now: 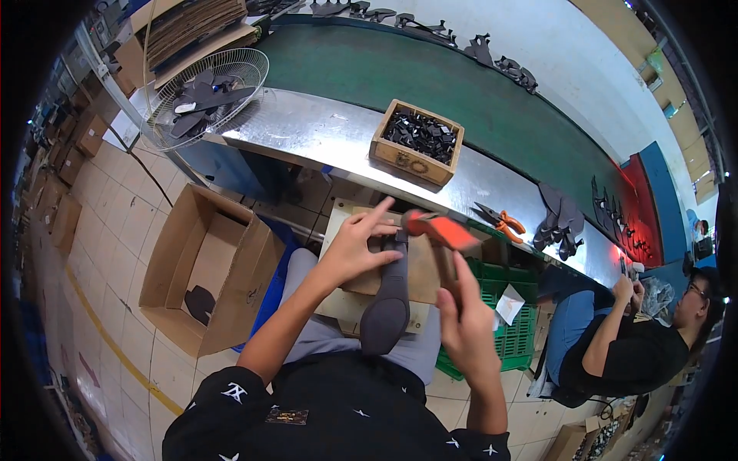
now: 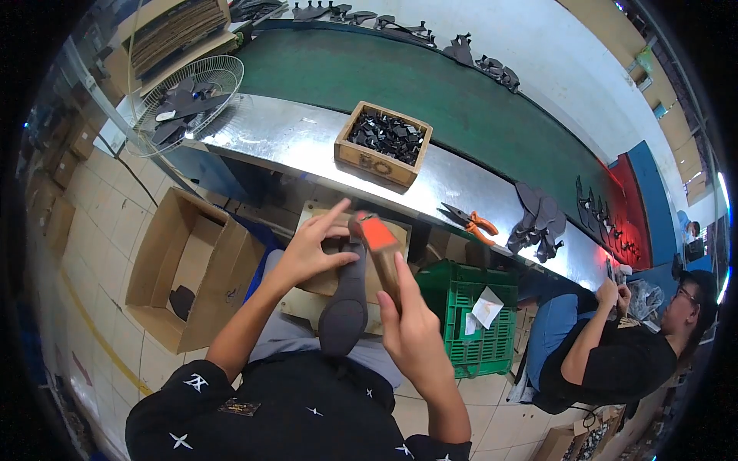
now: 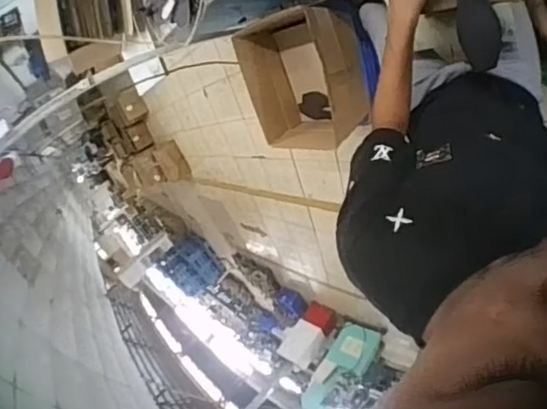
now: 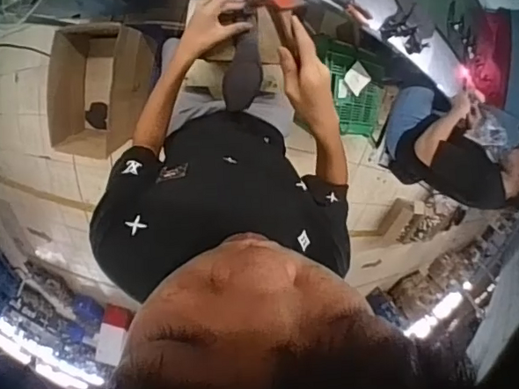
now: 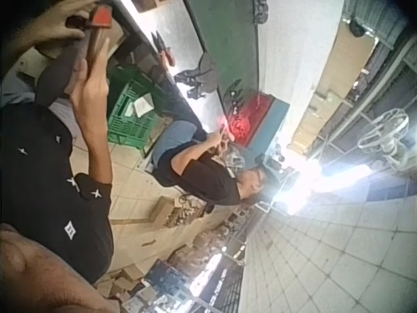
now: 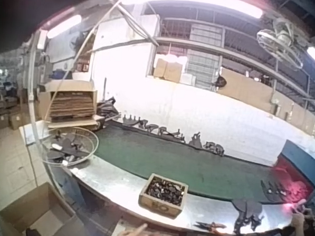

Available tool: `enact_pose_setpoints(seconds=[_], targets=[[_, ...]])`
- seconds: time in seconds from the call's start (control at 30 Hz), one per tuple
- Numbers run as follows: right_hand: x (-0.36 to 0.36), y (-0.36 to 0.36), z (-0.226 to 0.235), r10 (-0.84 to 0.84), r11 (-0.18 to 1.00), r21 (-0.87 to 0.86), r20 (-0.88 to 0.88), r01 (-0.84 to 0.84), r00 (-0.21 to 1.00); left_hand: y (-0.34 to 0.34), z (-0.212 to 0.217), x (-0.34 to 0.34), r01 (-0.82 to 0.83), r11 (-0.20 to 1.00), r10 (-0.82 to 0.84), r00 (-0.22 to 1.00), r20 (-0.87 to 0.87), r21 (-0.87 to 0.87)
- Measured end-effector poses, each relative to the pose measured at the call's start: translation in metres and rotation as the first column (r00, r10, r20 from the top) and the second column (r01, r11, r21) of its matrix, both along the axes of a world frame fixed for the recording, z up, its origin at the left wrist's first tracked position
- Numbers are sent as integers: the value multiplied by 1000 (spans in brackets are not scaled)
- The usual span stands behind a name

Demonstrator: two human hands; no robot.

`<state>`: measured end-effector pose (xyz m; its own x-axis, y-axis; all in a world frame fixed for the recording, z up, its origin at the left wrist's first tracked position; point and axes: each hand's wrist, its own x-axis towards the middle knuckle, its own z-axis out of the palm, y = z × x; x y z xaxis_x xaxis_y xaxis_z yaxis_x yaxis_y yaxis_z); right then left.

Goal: Sorting shoe components and using a hammer to assemble them at a factory workbench.

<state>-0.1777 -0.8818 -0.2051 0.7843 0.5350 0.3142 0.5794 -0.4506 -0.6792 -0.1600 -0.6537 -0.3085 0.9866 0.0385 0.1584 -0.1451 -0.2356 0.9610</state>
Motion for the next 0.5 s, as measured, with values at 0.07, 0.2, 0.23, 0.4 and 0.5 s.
enact_pose_setpoints(seconds=[0.07,0.2,0.23,0.4,0.5], targets=[[-12,-17,27,-39,998,-38,119,43,992,-6,-6,-11,-209,867,142,974,178,453],[-14,-7,2,-37,999,27,-102,40,994,-6,-2,-12,-153,839,113,988,109,522],[-2,0,-20,64,962,-263,-36,-71,997,-9,-2,-13,-147,844,105,988,110,516],[-9,7,32,-15,1000,18,193,12,981,4,-7,-17,-111,815,110,993,37,569],[-18,-4,22,-122,991,81,169,109,978,0,0,-16,-130,867,118,992,55,480]])
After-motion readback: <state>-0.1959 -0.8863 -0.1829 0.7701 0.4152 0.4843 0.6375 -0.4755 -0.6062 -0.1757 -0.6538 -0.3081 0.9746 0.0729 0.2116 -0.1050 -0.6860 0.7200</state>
